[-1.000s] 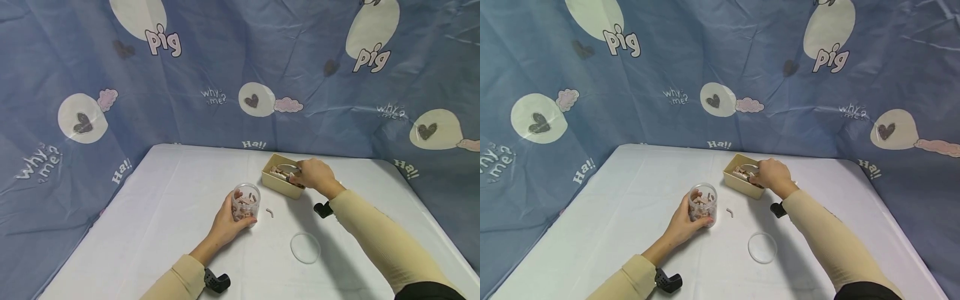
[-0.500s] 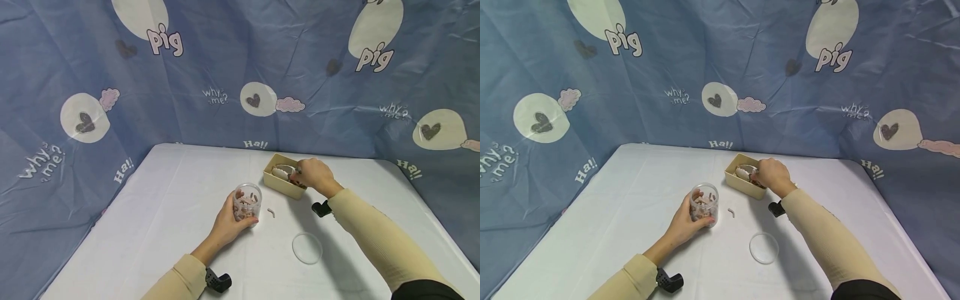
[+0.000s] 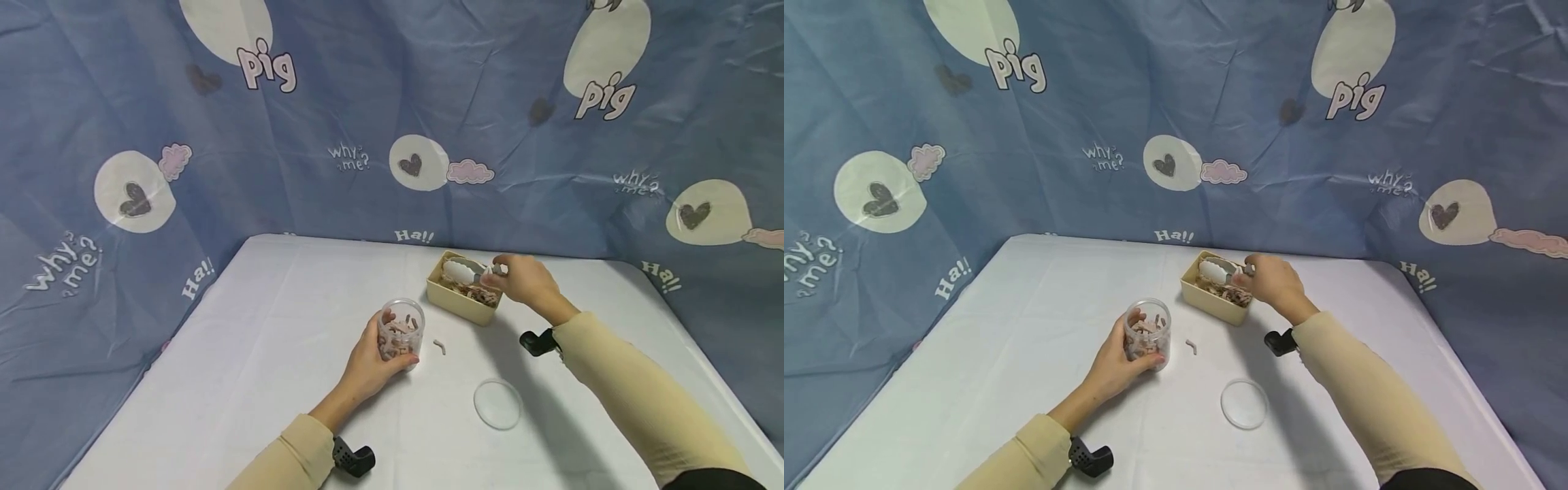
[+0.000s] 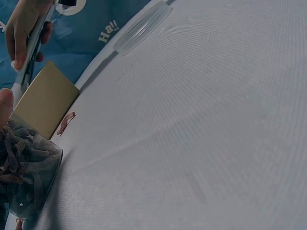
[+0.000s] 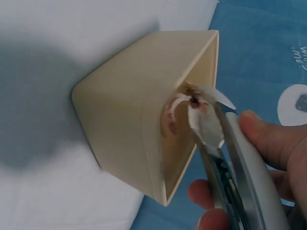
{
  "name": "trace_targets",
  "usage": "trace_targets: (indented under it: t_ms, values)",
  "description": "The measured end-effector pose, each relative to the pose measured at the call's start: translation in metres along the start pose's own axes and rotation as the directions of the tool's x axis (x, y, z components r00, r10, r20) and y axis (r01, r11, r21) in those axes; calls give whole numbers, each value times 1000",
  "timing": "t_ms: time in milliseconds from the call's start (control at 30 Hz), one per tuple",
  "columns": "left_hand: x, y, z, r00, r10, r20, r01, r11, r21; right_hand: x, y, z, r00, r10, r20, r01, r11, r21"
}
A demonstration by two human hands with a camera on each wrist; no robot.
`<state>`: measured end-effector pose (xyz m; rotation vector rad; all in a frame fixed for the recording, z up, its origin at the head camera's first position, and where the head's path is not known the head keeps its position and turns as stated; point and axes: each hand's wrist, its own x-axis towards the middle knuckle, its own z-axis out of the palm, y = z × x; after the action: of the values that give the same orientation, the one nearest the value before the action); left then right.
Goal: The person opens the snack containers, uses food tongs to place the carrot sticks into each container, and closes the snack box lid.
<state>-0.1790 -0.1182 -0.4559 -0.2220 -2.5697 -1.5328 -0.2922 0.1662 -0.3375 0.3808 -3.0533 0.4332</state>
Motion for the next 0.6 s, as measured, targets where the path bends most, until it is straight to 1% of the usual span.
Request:
trace_targets:
  t_ms: [267, 467, 600]
  values:
    - [-1, 1, 0, 1000, -17, 8, 17, 1000, -8, -11, 8, -11, 995, -42, -86, 50, 995, 85]
    - [-1, 1, 0, 1000, -18, 11, 18, 1000, -7, -21, 13, -14, 991, -44, -129, 65, 984, 164]
    - [-1, 2, 0, 1000, -22, 14, 22, 1000, -12, -27, 13, -19, 991, -29, -133, 56, 977, 205]
